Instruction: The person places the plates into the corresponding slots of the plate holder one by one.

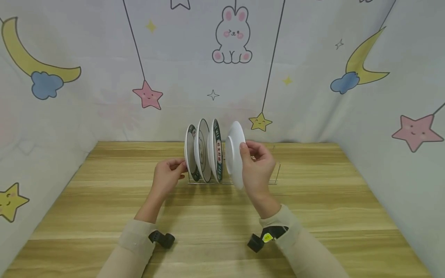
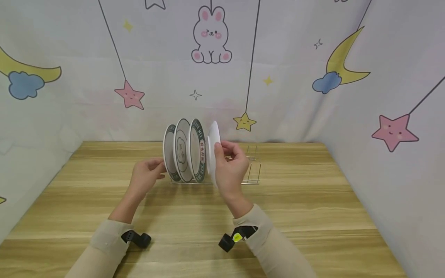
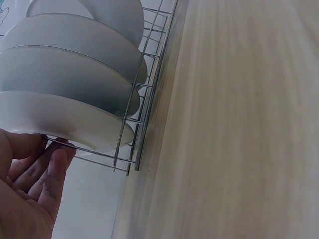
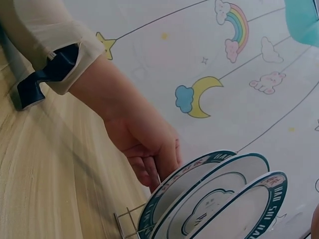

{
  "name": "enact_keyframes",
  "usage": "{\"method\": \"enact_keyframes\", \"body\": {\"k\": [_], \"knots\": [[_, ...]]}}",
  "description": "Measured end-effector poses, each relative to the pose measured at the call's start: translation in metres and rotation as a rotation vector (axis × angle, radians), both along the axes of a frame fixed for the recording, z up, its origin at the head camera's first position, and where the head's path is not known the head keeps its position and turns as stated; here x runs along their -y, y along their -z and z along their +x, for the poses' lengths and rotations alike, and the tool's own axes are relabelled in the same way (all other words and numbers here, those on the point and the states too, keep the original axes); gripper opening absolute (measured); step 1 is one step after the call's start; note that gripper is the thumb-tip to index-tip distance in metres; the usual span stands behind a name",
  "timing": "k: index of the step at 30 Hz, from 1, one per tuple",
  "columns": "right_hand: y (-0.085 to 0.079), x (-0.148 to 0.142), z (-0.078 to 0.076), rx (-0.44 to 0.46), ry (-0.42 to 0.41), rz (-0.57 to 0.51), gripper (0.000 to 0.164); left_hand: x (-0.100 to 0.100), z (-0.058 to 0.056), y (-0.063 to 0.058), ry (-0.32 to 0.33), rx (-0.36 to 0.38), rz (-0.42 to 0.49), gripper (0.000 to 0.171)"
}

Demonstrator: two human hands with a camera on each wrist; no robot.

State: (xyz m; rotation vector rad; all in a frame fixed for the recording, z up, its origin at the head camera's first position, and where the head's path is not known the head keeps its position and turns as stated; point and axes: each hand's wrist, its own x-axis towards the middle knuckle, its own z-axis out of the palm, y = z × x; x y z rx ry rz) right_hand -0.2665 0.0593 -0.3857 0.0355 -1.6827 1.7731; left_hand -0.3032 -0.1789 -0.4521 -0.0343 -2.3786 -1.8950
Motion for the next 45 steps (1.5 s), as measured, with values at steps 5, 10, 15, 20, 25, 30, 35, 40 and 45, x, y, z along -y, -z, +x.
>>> {"method": "enact_keyframes", "body": {"k": [5, 10, 15, 20, 25, 30, 35, 40, 45], "knots": [[0.004, 0.001, -0.002, 0.018, -0.008, 0.011, 0.017, 0.000, 0.000, -0.001, 0.006, 0.001, -0.001, 0.022], [0.006, 0.003, -0.002, 0.028, -0.022, 0.026, 0.019, 0.000, 0.000, -0.001, 0.002, 0.009, 0.001, 0.022], [0.007, 0.003, -0.003, 0.037, -0.042, 0.040, 0.019, 0.001, 0.000, 0.000, 0.007, 0.013, 0.000, 0.023], [0.008, 0.002, -0.003, 0.065, -0.053, 0.066, 0.018, 0.001, 0.001, -0.001, 0.010, 0.009, -0.005, 0.024], [0.013, 0.002, -0.005, 0.114, -0.071, 0.072, 0.015, 0.001, 0.002, -0.003, 0.013, 0.004, -0.002, 0.024], [0.019, 0.003, -0.007, 0.166, -0.108, 0.062, 0.015, 0.000, 0.002, -0.004, 0.016, 0.007, -0.003, 0.024], [0.019, 0.004, -0.008, 0.187, -0.148, 0.049, 0.017, 0.001, 0.002, -0.004, 0.015, -0.002, -0.007, 0.025], [0.019, 0.008, -0.008, 0.234, -0.190, 0.076, 0.017, 0.001, 0.002, -0.004, 0.018, 0.001, -0.007, 0.024], [0.011, 0.015, 0.005, 0.217, -0.228, 0.133, 0.015, 0.001, 0.002, -0.003, 0.021, 0.006, 0.000, 0.024]]}}
